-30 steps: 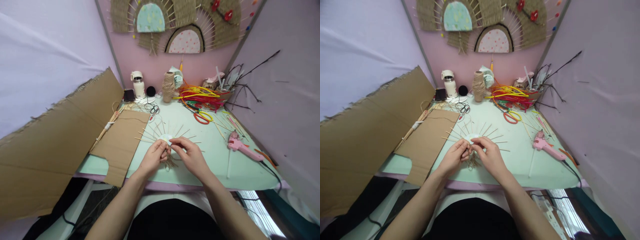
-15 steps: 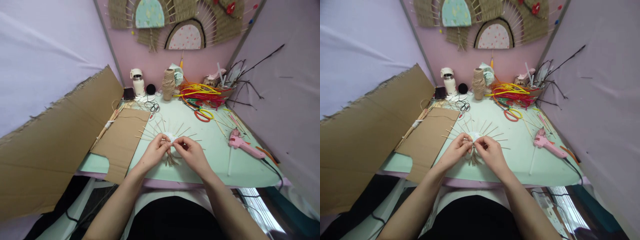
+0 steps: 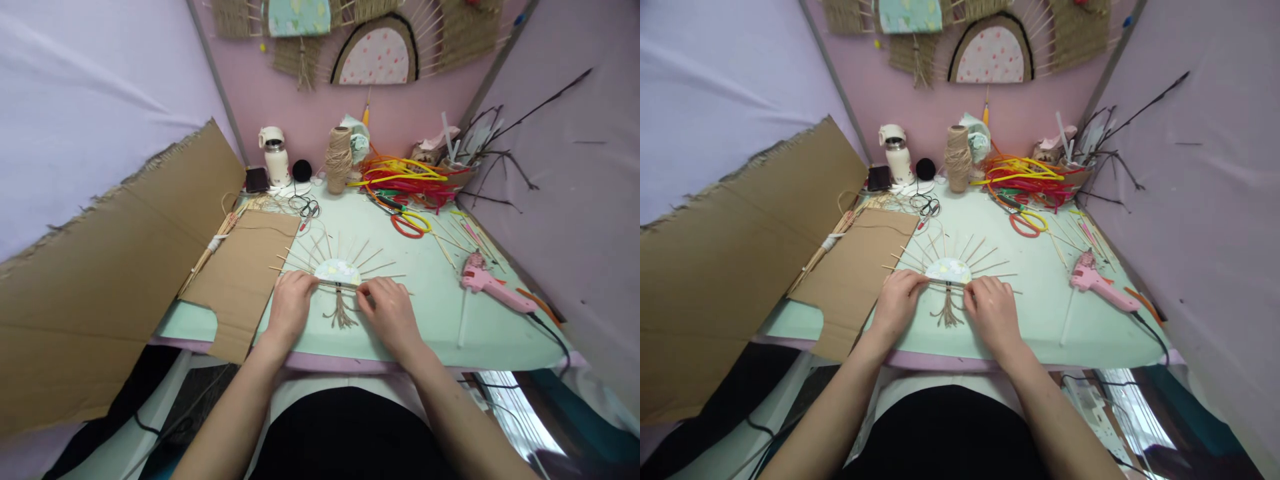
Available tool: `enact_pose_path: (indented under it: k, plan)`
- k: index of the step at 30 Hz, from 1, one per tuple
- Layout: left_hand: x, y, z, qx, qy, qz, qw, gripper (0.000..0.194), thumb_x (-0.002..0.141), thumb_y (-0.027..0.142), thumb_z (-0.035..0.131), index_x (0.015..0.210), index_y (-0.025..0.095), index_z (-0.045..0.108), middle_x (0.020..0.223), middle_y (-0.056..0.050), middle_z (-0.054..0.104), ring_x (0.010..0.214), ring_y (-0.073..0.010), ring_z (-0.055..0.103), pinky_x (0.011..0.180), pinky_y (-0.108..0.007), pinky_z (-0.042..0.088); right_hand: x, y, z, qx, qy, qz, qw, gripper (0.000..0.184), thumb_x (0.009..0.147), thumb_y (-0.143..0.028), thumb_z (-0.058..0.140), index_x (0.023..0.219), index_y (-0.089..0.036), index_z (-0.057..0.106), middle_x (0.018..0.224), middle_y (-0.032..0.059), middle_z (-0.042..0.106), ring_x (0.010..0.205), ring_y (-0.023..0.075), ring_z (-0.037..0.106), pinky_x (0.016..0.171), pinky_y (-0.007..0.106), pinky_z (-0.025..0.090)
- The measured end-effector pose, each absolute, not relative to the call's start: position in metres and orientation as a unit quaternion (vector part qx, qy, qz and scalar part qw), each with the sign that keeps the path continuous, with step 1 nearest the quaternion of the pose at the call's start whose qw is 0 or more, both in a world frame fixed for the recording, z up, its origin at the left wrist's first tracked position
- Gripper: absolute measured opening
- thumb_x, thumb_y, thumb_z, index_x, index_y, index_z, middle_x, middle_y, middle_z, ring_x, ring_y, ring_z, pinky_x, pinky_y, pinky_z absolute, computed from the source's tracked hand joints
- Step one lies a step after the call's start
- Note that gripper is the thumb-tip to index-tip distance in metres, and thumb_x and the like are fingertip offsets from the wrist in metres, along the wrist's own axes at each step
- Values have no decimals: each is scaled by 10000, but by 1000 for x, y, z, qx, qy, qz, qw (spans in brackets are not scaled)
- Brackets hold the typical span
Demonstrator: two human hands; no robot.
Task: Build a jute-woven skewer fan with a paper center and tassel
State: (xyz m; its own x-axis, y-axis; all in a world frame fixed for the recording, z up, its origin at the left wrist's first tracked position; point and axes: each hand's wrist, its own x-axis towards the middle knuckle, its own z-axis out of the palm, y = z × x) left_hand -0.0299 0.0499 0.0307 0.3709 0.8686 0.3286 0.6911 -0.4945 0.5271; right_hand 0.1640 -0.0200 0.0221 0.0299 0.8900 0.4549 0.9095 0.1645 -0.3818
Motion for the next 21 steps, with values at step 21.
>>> enact_pose_path:
  k: [21]
  plan:
    - [-18,46,30,703,557,377,231,153,817,114,636,939,205,642,830,-58,695,823,-251,632,815,-355,423,158,-16,14,-706,-644,-37,294,172,898,-177,540,744,-201,611,748,44,674,764,220,544,688,340,268]
